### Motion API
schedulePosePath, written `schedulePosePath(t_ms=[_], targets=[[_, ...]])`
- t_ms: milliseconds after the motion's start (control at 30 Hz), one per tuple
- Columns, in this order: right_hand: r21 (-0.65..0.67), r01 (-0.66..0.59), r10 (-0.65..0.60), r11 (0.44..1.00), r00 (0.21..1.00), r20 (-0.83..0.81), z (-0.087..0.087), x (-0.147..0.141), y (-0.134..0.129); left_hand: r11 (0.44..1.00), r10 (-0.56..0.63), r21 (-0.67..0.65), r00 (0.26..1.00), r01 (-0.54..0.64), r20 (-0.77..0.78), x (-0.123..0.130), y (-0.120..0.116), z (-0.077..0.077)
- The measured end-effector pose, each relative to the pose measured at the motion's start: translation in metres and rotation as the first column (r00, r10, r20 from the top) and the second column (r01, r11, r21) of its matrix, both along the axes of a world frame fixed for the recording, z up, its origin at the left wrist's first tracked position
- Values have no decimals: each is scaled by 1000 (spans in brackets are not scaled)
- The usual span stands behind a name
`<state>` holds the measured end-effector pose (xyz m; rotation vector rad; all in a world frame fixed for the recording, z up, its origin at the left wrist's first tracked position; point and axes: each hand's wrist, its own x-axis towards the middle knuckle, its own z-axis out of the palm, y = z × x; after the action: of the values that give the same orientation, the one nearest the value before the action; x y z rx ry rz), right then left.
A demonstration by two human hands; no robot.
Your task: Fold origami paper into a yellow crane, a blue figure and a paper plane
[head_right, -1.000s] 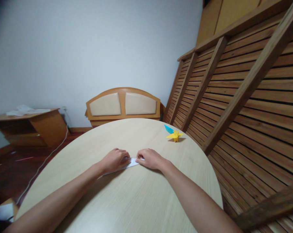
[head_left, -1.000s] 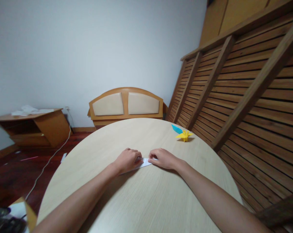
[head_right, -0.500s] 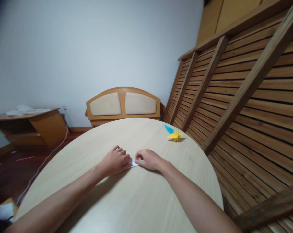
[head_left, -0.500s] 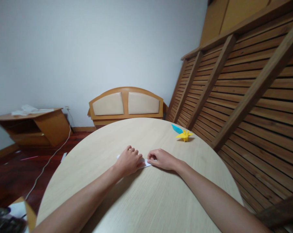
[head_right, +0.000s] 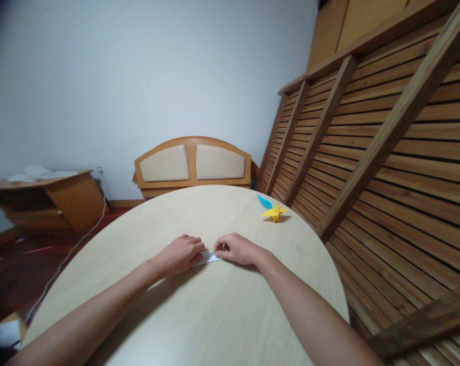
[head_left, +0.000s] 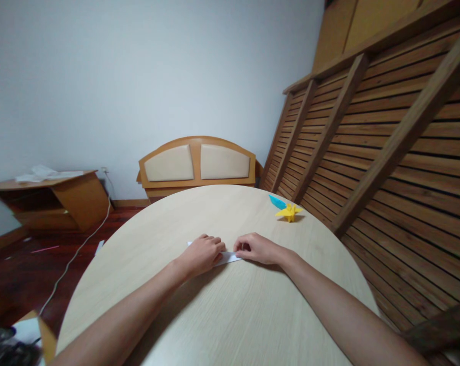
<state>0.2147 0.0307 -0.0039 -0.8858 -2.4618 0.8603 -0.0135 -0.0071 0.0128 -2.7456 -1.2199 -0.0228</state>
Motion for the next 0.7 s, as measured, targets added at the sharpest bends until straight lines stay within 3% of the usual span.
schedulePosePath(t_ms=[233,533,700], targets=[[-78,-24,24,997,1000,-5,3,14,2,999,17,-49,1000,-17,-11,-1,-4,6],[-113,19,-18,993,1000,9,3,18,5,938,166,-305,986,-166,-27,-29,0,23],[-66,45,-43,997,999,30,3,23,7,956,179,-238,984,-173,3,-41,8,21]])
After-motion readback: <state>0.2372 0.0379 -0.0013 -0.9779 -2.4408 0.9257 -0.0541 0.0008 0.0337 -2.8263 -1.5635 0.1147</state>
